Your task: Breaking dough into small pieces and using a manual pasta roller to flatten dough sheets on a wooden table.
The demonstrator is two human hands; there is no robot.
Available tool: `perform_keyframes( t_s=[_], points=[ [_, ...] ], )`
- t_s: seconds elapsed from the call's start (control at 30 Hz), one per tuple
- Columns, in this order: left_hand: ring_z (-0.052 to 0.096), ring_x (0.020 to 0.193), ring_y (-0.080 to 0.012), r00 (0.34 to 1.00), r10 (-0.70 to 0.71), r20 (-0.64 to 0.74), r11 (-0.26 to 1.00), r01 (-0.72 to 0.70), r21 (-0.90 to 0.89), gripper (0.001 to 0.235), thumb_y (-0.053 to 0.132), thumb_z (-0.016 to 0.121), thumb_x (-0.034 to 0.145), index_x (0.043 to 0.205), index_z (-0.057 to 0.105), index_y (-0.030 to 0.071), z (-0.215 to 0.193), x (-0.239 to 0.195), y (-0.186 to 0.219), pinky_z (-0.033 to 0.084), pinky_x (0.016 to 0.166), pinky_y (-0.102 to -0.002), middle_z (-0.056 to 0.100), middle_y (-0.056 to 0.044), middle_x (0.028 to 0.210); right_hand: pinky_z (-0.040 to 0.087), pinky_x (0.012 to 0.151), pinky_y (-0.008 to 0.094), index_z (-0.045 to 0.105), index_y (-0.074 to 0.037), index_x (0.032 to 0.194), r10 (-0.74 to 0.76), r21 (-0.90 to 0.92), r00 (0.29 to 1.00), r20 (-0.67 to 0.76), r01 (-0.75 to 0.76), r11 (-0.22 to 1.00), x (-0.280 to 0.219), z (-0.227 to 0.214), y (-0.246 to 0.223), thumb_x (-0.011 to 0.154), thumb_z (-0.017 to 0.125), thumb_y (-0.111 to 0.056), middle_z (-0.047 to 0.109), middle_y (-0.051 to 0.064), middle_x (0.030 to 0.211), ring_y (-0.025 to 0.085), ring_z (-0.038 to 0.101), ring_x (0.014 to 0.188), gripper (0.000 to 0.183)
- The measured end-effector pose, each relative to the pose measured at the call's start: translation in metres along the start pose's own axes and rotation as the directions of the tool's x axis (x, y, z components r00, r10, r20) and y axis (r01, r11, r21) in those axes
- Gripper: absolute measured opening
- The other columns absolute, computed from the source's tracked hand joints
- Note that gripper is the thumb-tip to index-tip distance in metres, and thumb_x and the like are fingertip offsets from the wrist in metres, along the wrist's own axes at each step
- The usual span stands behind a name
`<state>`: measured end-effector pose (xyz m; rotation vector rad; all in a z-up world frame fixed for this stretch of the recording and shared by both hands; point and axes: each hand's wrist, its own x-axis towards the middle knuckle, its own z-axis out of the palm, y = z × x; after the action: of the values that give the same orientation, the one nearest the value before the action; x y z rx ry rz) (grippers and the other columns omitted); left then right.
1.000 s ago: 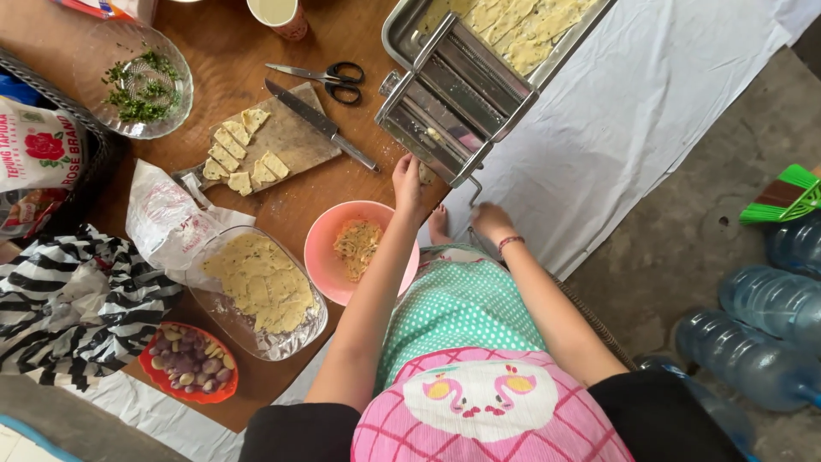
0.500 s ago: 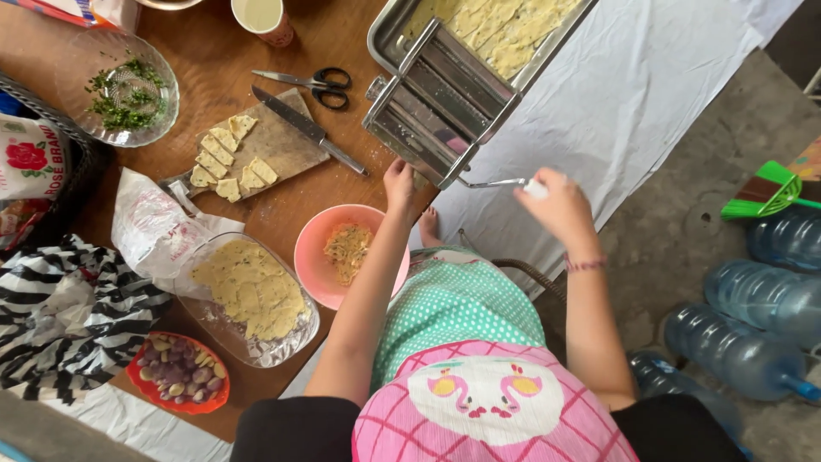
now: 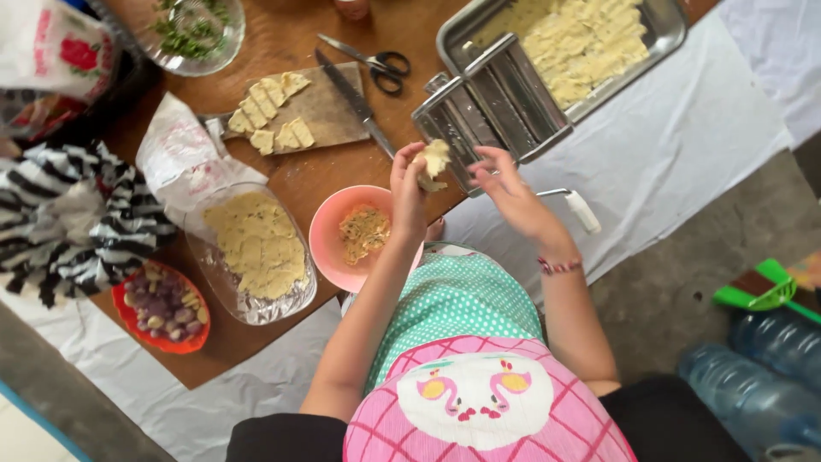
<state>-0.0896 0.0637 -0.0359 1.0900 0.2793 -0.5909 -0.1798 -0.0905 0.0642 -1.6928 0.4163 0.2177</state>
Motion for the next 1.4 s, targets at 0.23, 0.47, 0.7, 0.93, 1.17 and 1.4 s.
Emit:
perform_keyframes(
  t_s=[0.23,0.47,0.7,0.93,1.17,1.4],
  points=[
    [0.061,0.067,-0.0104,0.94,0.195,0.278,0.98,-0.176,-0.093,0.019,0.004,0.052,0.089,0.108,0.057,0.003,-0.067,-0.01,0.025,0.051,0.058,-0.024,0.069,-0.017,0.106,0.04,0.106,0.058,0.028,-0.022,0.159,0.16,0.17,0.901,0.404,-0.246,0.954,0.088,0.055,0.008,0.097,0.046,-0.073,0.045,0.013,0.153,0.023,0.053,0.126,0.083],
    [0.057,0.071,-0.0042,0.958,0.172,0.229,0.973,-0.202,0.113,0.023,0.009,0.054,0.092,0.114,0.06,0.005,-0.116,-0.026,0.097,0.046,0.06,-0.017,0.068,-0.005,0.094,0.057,0.079,0.025,0.069,-0.006,0.109,0.007,0.262,0.786,0.619,-0.215,0.941,0.123,0.106,-0.014,0.099,0.066,-0.014,0.067,-0.002,0.094,0.005,0.066,0.084,0.013],
    [0.072,0.097,-0.0238,0.992,0.105,0.064,0.883,-0.123,0.452,0.036,0.014,0.068,0.098,0.133,0.064,0.009,-0.152,-0.006,0.141,0.061,0.077,-0.035,0.074,-0.019,0.113,0.054,0.074,0.023,0.074,-0.007,0.104,-0.089,0.075,0.934,0.347,0.067,0.995,0.204,0.137,0.002,0.09,0.08,-0.015,0.068,-0.003,0.082,0.006,0.062,0.079,0.017],
    [0.073,0.098,-0.0327,0.991,0.053,-0.126,0.943,-0.008,0.331,0.051,0.011,0.076,0.092,0.139,0.058,-0.001,-0.22,0.14,0.008,0.064,0.074,-0.042,0.071,-0.028,0.114,0.046,0.079,0.038,0.074,-0.031,0.092,-0.324,-0.797,0.907,0.268,0.398,0.454,0.338,0.174,0.037,0.086,0.075,-0.034,0.071,-0.011,0.081,0.017,0.068,0.086,0.007],
    [0.072,0.088,-0.0187,0.912,-0.265,-0.313,0.91,0.344,0.23,0.033,0.01,0.069,0.088,0.12,0.066,0.003,-0.181,0.15,0.043,0.061,0.075,-0.03,0.074,-0.011,0.098,0.045,0.079,0.044,0.066,-0.009,0.104,-0.478,-0.723,0.865,0.15,0.426,0.544,0.317,0.177,0.006,0.087,0.067,-0.002,0.061,0.01,0.098,0.03,0.059,0.092,0.018],
    [0.075,0.096,-0.0297,0.929,-0.211,-0.306,0.95,0.268,0.16,0.048,0.027,0.083,0.084,0.121,0.068,-0.001,-0.212,0.172,-0.004,0.062,0.083,-0.046,0.073,-0.021,0.104,0.049,0.101,0.062,0.04,-0.01,0.127,0.093,-0.702,0.994,-0.052,-0.102,0.705,0.249,0.148,0.077,0.088,0.079,-0.022,0.047,0.02,0.127,0.053,0.054,0.122,0.056]
  ],
)
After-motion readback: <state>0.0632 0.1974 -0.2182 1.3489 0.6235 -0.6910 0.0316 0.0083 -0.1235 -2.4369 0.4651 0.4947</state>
